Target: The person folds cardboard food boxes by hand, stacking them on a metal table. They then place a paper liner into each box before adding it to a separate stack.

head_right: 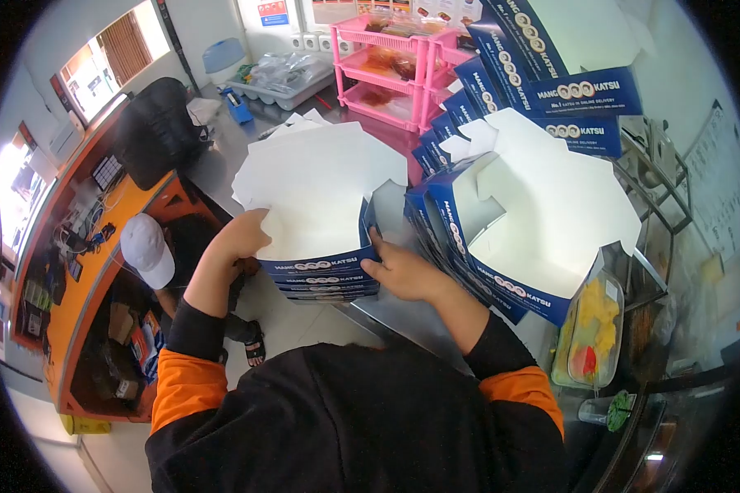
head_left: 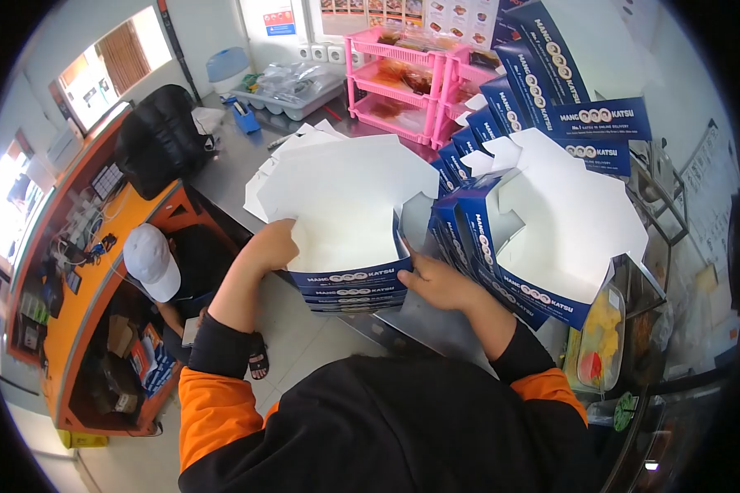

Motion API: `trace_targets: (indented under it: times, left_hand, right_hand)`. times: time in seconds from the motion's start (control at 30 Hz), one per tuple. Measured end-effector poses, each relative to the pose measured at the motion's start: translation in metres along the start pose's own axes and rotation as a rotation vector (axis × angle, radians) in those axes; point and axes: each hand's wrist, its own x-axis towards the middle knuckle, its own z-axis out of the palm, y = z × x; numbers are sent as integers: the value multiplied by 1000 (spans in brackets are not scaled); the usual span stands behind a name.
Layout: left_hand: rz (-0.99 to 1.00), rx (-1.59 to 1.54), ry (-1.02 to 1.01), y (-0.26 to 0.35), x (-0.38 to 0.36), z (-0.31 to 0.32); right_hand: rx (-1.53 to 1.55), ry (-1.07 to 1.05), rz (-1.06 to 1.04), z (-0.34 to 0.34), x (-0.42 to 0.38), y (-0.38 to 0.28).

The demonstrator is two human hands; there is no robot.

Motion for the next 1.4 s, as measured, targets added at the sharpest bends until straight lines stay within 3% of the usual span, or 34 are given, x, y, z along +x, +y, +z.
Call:
trace_targets:
  times: [0.03,0.2,0.33,0.43,0.6,0.73,0.8,0.9,1.0,1.33,1.4]
  left_hand:
    - [-66,-124,-81,11,-2,-7]
    - [-92,-91,-133,0,3,-7]
    - [-164,-51,-198,15,0,-18]
    - [28,213,-102,-18,14,-5]
    - [-68,293,-195,-14,17,-6]
    - [-162,444,-184,-1,17,2]
    - [-124,432,-126,-11,15,9]
    - [-120,362,-118,-23,12,12]
    - [-125,316,-150,-31,9,13]
    - [-87,142,-109,-34,8,15]
    - [-183,51,-97,-21,0,9]
  right_hand:
    - [-42,-8,25,-2,-2,-4]
    - [-200,-2,120,-10,-7,-35]
    - [-297,73,-24,1,-5,-23]
    - [-276,137,-83,5,-5,-20]
    - [-320,-19,-26,-1,-2,-24]
    - [-182,116,-14,4,-9,-26]
    - [-96,255,-18,8,-8,-24]
    - [-98,405,-216,7,2,-30]
    - [-234,261,-249,17,13,-11]
    - [-166,269,-134,15,12,-10]
    - [-101,346,-158,13,5,-18]
